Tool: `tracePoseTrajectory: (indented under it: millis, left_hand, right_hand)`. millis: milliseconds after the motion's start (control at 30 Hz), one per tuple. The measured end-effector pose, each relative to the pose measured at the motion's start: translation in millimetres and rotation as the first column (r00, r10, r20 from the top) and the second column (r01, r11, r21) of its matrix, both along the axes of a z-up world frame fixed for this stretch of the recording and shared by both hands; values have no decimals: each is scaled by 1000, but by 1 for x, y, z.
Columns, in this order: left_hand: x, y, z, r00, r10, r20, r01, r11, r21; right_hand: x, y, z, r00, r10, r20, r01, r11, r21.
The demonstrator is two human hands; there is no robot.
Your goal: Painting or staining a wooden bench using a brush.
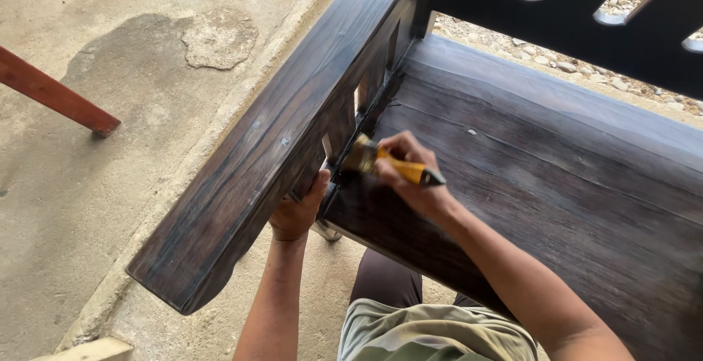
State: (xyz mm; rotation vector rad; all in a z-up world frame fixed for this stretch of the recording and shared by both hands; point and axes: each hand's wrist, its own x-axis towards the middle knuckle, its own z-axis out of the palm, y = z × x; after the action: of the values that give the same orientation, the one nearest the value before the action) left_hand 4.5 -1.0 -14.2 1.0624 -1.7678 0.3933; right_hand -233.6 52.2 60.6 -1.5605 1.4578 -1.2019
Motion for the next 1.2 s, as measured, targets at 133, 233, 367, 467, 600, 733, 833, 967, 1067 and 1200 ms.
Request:
tracePoseTrajectory:
  millis: [133,233,367,467,600,733,833,967,1067,1200]
  left_hand:
    - [-2,5,17,947,-173,-270,216,966,141]
    - [1,2,-7,909,-168,-383,286,918,276]
    - [-2,1,10,955,-137,-263,179,974,139]
    - [-1,6,10,925,-172,-339,255,942,217]
    - [-1,6,16,890,-217,-402,341,901,268]
    - [-2,6,16,934,-159,-321,237,946,220]
    - [-2,8,17,918,-170,-359,254,945,204]
    - [-2,8,18,910,-172,-378,272,934,232]
    - [-3,10,25,880,-194,-433,326,911,253]
    - [-1,7,18,851,-191,-489,393,849,352]
  right_hand:
    - [-6,-16,8,969,-205,139,213,976,-45]
    - [11,-9,15,952,-294,78,303,944,-128]
    - [30,6,21,965,-256,-55,243,954,-174]
    - [30,16,16,990,-131,-54,123,985,-122]
    - [17,-4,16,989,-150,17,149,988,48]
    - [3,-25,2,966,-240,95,245,968,-50]
    - [9,-19,3,956,-274,100,291,928,-234]
    - [30,12,23,969,-246,-12,244,965,-92]
    - [24,22,14,997,-63,54,63,998,-1]
    - [6,7,8,973,-36,226,52,997,-64]
